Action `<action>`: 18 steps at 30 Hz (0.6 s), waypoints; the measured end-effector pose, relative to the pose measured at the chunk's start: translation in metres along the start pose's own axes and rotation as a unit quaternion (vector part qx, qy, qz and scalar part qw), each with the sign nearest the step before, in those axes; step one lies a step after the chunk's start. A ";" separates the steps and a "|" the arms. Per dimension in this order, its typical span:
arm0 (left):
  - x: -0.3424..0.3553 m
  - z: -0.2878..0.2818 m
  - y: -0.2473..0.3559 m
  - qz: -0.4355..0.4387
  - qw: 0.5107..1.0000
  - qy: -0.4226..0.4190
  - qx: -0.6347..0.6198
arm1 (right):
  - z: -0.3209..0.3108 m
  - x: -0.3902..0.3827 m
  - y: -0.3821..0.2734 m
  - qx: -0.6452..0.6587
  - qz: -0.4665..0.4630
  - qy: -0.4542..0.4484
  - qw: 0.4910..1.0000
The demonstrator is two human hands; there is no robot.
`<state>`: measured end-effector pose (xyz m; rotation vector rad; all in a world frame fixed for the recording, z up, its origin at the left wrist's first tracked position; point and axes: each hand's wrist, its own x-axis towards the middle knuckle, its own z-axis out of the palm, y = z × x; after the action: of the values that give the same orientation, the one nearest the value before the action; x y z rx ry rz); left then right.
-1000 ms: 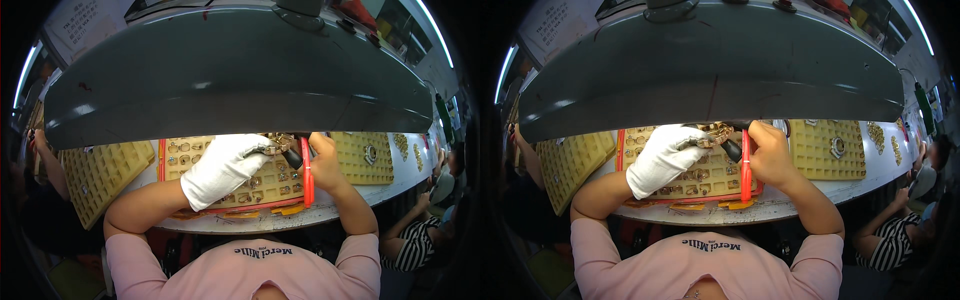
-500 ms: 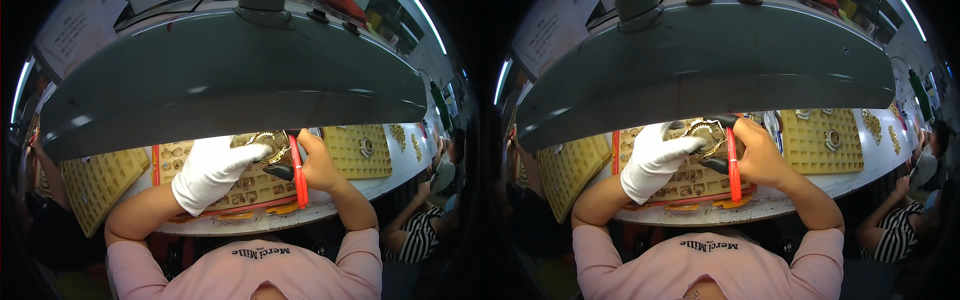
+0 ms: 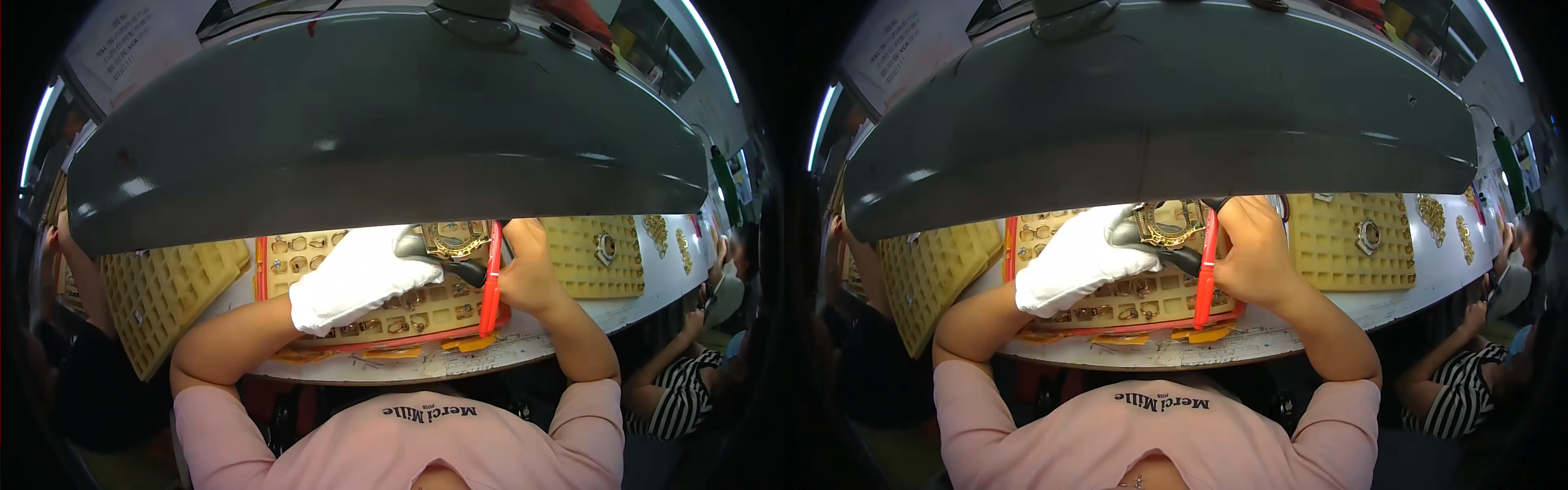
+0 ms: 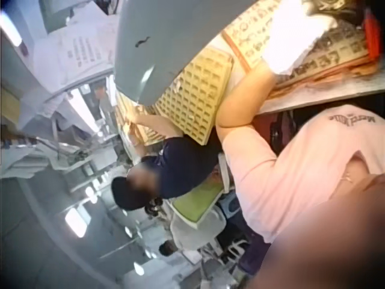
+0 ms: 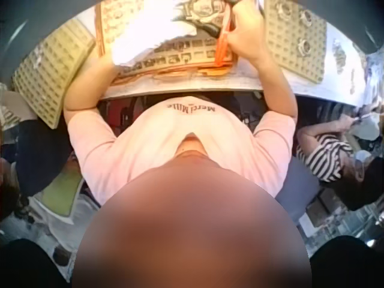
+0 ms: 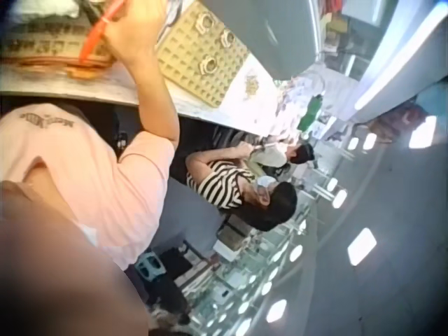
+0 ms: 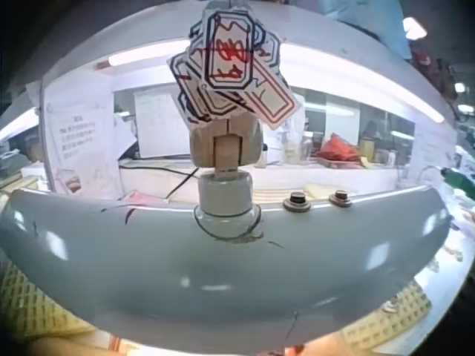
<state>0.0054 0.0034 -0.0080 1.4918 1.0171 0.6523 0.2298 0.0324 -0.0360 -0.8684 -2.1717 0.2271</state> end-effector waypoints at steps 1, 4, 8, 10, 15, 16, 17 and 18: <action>0.002 0.004 -0.005 0.060 0.998 0.017 -0.031 | 0.001 0.000 0.000 0.006 -0.025 0.023 0.999; 0.001 0.002 -0.003 0.002 0.999 0.000 -0.039 | 0.001 -0.001 0.001 0.012 -0.010 0.012 1.000; 0.000 -0.004 -0.002 -0.033 0.998 -0.028 -0.048 | 0.002 0.000 0.003 -0.009 -0.018 0.012 1.000; 0.000 -0.001 -0.003 -0.053 0.989 -0.022 -0.136 | 0.005 0.002 0.001 0.025 -0.019 0.028 0.999; -0.003 -0.003 0.013 -0.062 0.996 -0.024 -0.062 | 0.000 -0.002 0.003 0.008 -0.012 0.005 1.000; -0.002 -0.003 0.017 -0.076 0.997 0.003 -0.024 | 0.001 0.000 0.003 -0.013 -0.037 0.024 0.999; 0.001 -0.005 -0.005 0.048 0.998 0.007 0.041 | 0.001 0.003 -0.002 -0.027 -0.053 0.046 0.997; 0.005 -0.007 -0.034 0.173 0.979 0.011 0.105 | -0.001 0.002 -0.001 -0.054 -0.077 0.039 0.995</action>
<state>-0.0058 0.0098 -0.0402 1.8751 0.8701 0.8266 0.2296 0.0327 -0.0339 -0.7513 -2.1813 -0.0015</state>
